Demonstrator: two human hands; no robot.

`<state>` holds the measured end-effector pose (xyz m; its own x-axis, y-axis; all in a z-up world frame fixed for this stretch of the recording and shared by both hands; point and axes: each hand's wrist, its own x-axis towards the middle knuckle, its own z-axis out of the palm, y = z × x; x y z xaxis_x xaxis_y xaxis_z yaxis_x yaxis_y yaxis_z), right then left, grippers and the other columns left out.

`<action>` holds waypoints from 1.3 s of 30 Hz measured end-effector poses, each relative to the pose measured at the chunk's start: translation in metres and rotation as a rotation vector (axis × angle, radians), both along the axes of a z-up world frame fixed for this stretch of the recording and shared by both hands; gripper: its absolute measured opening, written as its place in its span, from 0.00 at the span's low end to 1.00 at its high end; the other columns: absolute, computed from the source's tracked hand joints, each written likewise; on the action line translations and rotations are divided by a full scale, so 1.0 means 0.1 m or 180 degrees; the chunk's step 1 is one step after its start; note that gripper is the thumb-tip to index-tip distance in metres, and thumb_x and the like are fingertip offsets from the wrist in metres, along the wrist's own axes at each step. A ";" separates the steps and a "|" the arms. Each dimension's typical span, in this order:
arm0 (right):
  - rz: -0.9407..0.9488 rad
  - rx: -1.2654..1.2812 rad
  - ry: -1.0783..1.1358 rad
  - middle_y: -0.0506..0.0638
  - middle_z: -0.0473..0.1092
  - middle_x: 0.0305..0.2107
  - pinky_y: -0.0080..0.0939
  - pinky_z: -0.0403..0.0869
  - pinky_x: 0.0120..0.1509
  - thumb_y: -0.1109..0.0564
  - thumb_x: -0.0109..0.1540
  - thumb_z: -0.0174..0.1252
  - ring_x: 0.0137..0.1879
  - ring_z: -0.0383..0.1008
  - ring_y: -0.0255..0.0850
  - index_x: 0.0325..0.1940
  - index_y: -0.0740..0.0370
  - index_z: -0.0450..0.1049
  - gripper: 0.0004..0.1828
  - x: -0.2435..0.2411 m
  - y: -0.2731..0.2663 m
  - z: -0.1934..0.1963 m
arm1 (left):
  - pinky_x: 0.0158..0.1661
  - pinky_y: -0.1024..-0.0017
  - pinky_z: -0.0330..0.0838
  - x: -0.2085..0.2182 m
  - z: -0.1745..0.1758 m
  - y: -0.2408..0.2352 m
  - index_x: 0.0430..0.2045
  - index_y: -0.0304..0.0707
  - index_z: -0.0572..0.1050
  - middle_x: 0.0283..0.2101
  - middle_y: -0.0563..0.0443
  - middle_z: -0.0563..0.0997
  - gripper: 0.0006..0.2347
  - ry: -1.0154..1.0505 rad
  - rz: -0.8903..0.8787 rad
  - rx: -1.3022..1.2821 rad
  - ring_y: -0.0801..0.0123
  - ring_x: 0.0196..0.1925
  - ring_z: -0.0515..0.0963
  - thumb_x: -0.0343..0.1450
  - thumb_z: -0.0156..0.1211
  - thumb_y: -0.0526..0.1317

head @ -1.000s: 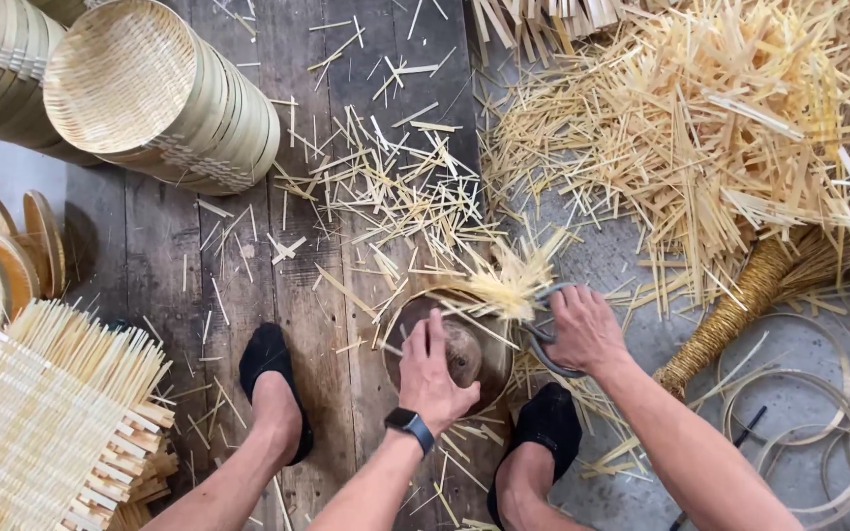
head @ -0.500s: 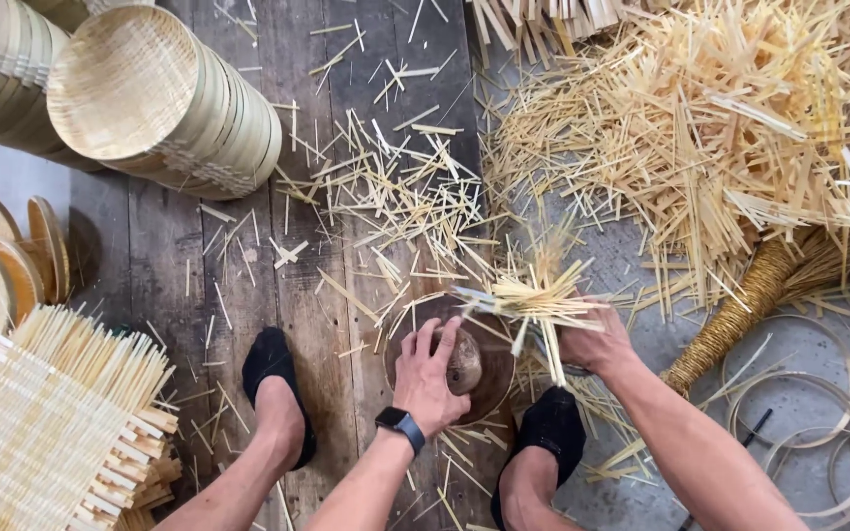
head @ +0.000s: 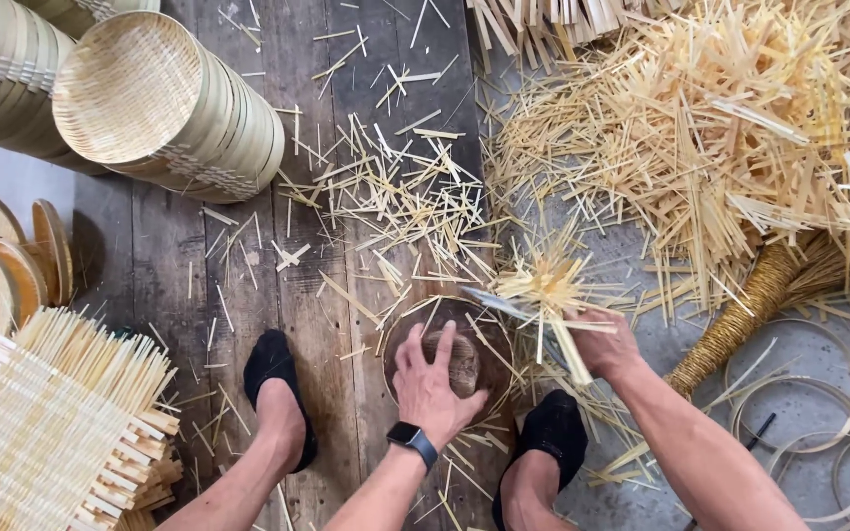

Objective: The person weaves bamboo strips into a circular basket, places a bamboo ring around the edge, and trims the excess strips with shears. The person repeats this process for multiple baskets, stacking the finished ones nearby.

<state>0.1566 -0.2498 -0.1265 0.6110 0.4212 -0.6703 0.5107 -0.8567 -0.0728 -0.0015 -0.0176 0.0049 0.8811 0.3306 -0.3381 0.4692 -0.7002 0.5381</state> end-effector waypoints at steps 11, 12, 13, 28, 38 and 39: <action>0.0561 0.1143 -0.1349 0.59 0.77 0.39 0.48 0.80 0.47 0.48 0.58 0.56 0.42 0.80 0.48 0.52 0.63 0.73 0.22 -0.04 0.00 -0.04 | 0.59 0.39 0.58 0.00 0.02 0.33 0.59 0.59 0.66 0.66 0.42 0.60 0.39 0.0268 -0.1585 0.0123 0.42 0.67 0.60 0.49 0.74 0.36; 0.0360 0.0440 -0.0565 0.58 0.76 0.37 0.48 0.81 0.46 0.49 0.66 0.53 0.40 0.80 0.47 0.54 0.62 0.72 0.18 -0.02 -0.05 -0.14 | 0.60 0.38 0.56 0.00 0.01 0.35 0.58 0.59 0.67 0.66 0.43 0.60 0.39 0.0240 -0.1773 0.0121 0.43 0.67 0.60 0.48 0.74 0.34; 0.0350 0.0440 -0.0566 0.58 0.76 0.37 0.48 0.81 0.46 0.49 0.66 0.53 0.40 0.80 0.47 0.54 0.62 0.72 0.18 0.00 -0.11 -0.17 | 0.60 0.38 0.56 0.01 0.02 0.35 0.58 0.59 0.67 0.66 0.43 0.60 0.39 0.0239 -0.1783 0.0123 0.43 0.67 0.60 0.48 0.74 0.34; -0.1105 0.0076 0.0161 0.56 0.77 0.48 0.47 0.78 0.61 0.40 0.67 0.47 0.55 0.81 0.48 0.58 0.53 0.74 0.23 0.05 0.06 0.51 | 0.64 0.44 0.57 0.12 -0.32 0.60 0.61 0.58 0.66 0.66 0.41 0.63 0.39 -0.0057 -0.1936 -0.0516 0.45 0.69 0.59 0.52 0.75 0.40; -0.1774 0.0569 -0.0880 0.71 0.56 0.64 0.62 0.56 0.75 0.44 0.49 0.74 0.71 0.55 0.63 0.71 0.72 0.56 0.56 -0.33 -0.01 0.39 | 0.69 0.43 0.51 0.71 -1.28 0.67 0.50 0.47 0.81 0.57 0.38 0.76 0.26 0.0992 0.0480 -0.0238 0.45 0.67 0.66 0.72 0.51 0.65; -0.2070 0.0856 -0.0554 0.66 0.60 0.62 0.57 0.63 0.74 0.48 0.55 0.71 0.70 0.60 0.57 0.68 0.66 0.61 0.43 -0.39 0.09 0.54 | 0.70 0.41 0.48 0.74 -1.36 0.62 0.44 0.46 0.85 0.54 0.36 0.77 0.28 0.1074 0.0555 -0.0123 0.44 0.64 0.68 0.72 0.49 0.68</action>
